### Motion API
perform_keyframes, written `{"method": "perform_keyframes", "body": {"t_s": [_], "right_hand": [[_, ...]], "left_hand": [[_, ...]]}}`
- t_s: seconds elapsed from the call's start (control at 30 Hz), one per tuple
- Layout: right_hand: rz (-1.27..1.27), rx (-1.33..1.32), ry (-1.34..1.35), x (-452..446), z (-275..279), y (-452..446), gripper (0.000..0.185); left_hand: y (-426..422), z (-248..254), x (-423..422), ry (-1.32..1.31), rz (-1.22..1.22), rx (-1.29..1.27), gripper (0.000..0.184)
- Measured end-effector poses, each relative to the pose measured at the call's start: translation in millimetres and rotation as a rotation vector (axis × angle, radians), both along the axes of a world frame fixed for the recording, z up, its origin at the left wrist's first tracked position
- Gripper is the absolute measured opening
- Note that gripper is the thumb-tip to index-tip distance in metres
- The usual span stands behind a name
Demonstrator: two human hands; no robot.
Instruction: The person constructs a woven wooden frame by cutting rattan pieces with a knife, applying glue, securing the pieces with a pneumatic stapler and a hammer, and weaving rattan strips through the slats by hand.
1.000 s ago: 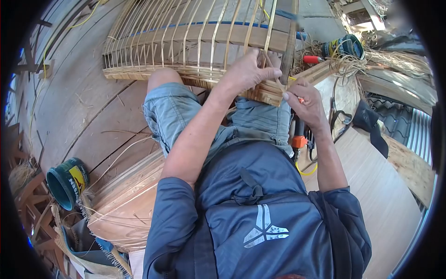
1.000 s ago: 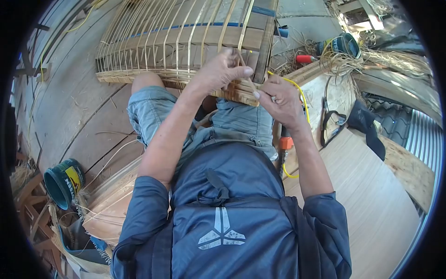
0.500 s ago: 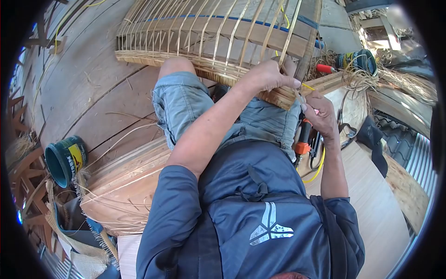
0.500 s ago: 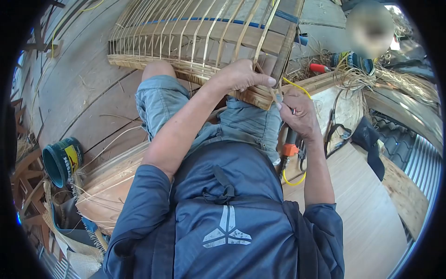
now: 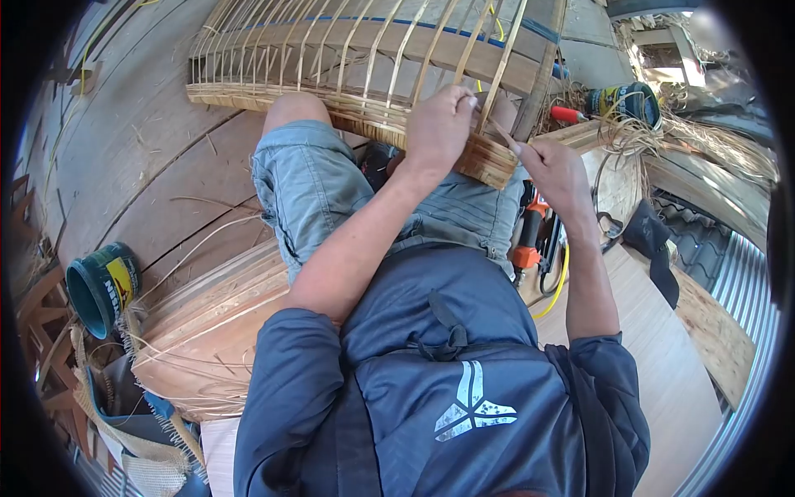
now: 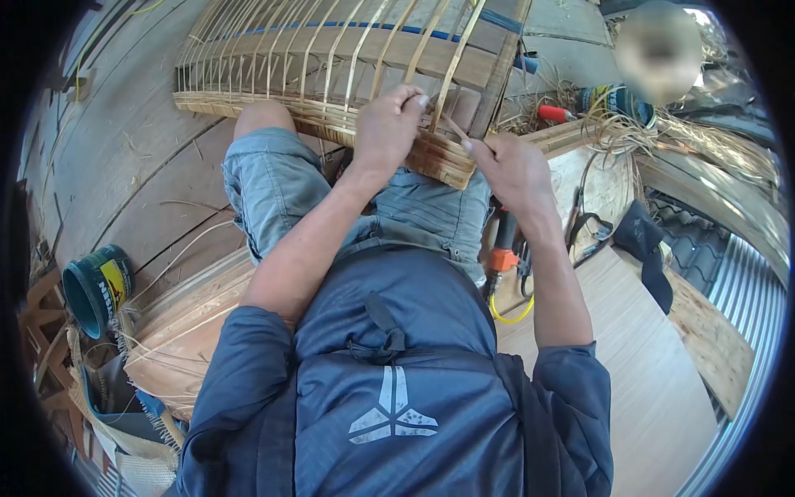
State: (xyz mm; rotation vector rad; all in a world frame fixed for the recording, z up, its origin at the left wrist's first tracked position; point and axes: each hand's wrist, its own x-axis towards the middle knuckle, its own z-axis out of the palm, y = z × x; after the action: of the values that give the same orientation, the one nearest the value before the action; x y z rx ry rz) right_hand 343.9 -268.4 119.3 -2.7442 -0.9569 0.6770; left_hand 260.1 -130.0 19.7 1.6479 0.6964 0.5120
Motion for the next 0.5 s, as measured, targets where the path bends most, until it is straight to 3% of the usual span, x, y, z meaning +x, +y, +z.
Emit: {"method": "perform_keyframes", "body": {"t_s": [0.13,0.2,0.23,0.4,0.5], "right_hand": [[0.110,0.066,-0.168,-9.4,-15.4,7.6,0.035],[0.231,0.341,-0.208,-16.5,-24.9,4.9,0.020],[0.229,0.337,-0.199,-19.5,-24.7,3.6,0.020],[-0.183,0.625,-0.049,-13.7,-27.4,-22.7,0.016],[-0.386,0.684,-0.011,-2.0,-43.1,-58.0,0.014]], "left_hand": [[22.4,-9.2,-20.2,0.026,0.054,0.090,0.023],[38.9,-13.8,-35.7,0.181,0.105,-0.297,0.021],[40.4,-18.7,-39.6,0.189,0.106,-0.302,0.021],[46.1,-22.9,-41.6,-0.038,0.133,-0.673,0.022],[37.7,-15.2,-38.4,-0.116,0.135,-0.699,0.019]]}}
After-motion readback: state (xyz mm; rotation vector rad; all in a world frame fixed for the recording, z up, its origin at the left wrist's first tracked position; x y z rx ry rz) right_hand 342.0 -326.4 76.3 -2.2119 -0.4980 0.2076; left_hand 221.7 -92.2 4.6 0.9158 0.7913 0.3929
